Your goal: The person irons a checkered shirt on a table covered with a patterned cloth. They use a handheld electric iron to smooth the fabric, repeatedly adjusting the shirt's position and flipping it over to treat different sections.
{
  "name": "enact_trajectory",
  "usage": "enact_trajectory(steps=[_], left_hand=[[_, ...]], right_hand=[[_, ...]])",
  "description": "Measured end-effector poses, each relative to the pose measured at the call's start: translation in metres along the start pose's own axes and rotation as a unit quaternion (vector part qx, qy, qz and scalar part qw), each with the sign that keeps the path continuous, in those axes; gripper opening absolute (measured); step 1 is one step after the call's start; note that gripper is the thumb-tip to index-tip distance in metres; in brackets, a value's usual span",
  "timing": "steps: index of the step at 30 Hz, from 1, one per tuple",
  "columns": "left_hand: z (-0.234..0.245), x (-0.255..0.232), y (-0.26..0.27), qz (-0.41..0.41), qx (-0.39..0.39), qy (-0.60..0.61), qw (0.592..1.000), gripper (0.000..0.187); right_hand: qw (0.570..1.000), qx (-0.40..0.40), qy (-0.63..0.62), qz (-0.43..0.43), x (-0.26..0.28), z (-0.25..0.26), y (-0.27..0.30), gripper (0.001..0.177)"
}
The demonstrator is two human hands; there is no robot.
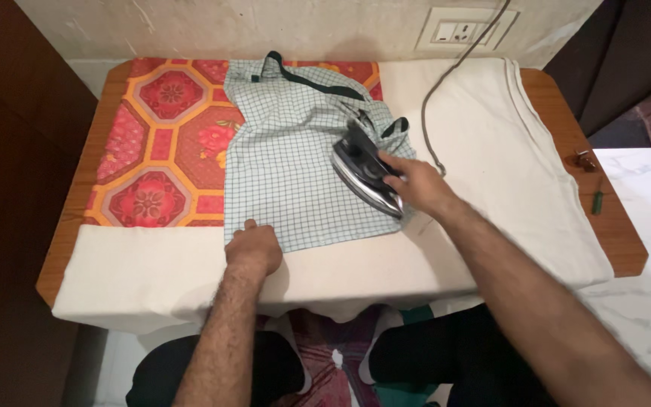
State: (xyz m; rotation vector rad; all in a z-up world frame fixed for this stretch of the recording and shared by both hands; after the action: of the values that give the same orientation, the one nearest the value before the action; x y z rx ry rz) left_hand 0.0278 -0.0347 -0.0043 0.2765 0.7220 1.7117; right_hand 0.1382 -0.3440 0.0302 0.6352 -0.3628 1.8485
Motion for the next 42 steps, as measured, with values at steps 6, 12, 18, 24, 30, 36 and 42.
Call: enact_trajectory(steps=[6, 12, 18, 24, 30, 36, 42], left_hand=[[0.002, -0.002, -0.004, -0.002, 0.001, 0.001, 1.000, 0.037], [0.003, -0.005, 0.005, 0.008, 0.016, -0.006, 1.000, 0.037], [0.000, -0.003, 0.007, -0.004, 0.008, 0.004, 1.000, 0.037], [0.002, -0.006, 0.004, 0.007, 0.022, -0.006, 1.000, 0.037], [0.000, -0.008, 0.011, 0.009, 0.023, -0.005, 1.000, 0.040], [0.000, -0.002, 0.006, 0.002, 0.023, 0.004, 1.000, 0.040], [-0.002, 0.000, -0.002, -0.006, 0.024, 0.013, 1.000, 0.039]], right_hand=[[0.999, 0.002, -0.043, -0.028, 0.010, 0.002, 0.024, 0.058], [0.988, -0.023, -0.136, -0.076, 0.041, -0.023, -0.036, 0.058], [0.997, -0.056, -0.053, -0.018, 0.040, -0.033, 0.007, 0.055], [0.993, -0.082, -0.044, -0.076, 0.044, -0.038, 0.065, 0.056], [0.978, -0.041, -0.142, -0.148, 0.056, -0.037, -0.019, 0.059], [0.989, -0.126, -0.071, -0.005, 0.089, -0.052, -0.002, 0.056], [0.986, -0.043, -0.113, -0.112, 0.083, -0.081, 0.060, 0.062]])
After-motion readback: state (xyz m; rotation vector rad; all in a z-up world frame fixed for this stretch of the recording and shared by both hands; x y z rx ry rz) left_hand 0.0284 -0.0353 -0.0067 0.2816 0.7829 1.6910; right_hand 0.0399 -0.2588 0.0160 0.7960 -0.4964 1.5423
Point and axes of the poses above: each hand's wrist, its own y-axis away from the middle knuckle, its own z-axis out of the back of the hand, x = y × z, the point moved 3 cm from there along -y, towards the middle knuckle, and after that the axes turned 7 degrees about x, right-handed, at the moved point
